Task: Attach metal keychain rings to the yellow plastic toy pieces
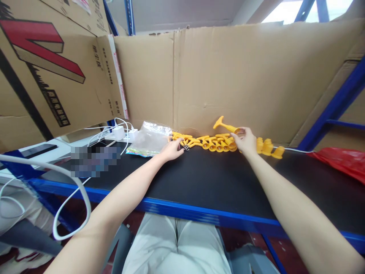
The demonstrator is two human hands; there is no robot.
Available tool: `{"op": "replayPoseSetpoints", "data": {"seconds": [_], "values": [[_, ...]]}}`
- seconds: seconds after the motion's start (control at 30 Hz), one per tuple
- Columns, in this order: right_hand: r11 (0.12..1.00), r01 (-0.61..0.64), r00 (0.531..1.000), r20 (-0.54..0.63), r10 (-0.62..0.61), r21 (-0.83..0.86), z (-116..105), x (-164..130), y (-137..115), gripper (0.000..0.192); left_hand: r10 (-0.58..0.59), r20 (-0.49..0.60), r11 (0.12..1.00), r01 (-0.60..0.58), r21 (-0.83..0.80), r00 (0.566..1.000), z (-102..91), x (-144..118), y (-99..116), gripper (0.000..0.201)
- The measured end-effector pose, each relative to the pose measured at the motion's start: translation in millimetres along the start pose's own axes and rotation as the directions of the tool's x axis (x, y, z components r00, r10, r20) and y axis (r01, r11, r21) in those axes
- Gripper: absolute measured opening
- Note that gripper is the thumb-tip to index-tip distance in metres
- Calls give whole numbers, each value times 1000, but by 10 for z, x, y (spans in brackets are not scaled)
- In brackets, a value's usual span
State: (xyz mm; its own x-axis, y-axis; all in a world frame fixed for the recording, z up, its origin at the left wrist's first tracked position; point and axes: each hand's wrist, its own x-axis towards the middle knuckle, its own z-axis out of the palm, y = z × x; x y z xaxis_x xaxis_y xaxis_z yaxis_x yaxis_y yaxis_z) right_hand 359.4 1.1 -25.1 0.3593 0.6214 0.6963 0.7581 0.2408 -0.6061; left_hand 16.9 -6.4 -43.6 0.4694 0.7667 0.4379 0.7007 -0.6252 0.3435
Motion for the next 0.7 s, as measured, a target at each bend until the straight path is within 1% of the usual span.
{"op": "replayPoseSetpoints", "data": {"seconds": [0.1, 0.23, 0.3, 0.4, 0.47, 0.53, 0.6, 0.7], "values": [[987, 26, 1000, 6, -25, -161, 38, -61, 36, 39, -8, 9, 1000, 8, -8, 1000, -1, -1, 1, 43], [926, 112, 993, 70, -93, -361, 42, -147, -50, 38, -2, 18, 1000, 3, -3, 1000, 10, 2, -12, 41], [873, 162, 986, 117, -121, -461, 32, -184, -119, 38, 4, 19, 1000, -4, 3, 1000, 14, 4, -17, 41], [759, 249, 965, 219, -143, -602, 23, -221, -202, 40, -1, 22, 1000, 0, 8, 1000, 9, 3, -10, 39], [685, 316, 944, 289, -158, -656, 21, -228, -229, 40, -7, 29, 1000, 7, 7, 1000, 3, 0, -2, 38], [635, 369, 924, 339, -175, -679, 20, -224, -236, 40, -8, 33, 1000, 8, 3, 999, 0, -3, 1, 38], [607, 390, 915, 366, -170, -693, 21, -215, -238, 42, -3, 34, 1000, 3, 0, 999, 1, -4, -1, 38], [595, 380, 916, 379, -133, -708, 26, -210, -250, 46, -6, 43, 1000, 6, -1, 999, -2, -6, 1, 40]]}}
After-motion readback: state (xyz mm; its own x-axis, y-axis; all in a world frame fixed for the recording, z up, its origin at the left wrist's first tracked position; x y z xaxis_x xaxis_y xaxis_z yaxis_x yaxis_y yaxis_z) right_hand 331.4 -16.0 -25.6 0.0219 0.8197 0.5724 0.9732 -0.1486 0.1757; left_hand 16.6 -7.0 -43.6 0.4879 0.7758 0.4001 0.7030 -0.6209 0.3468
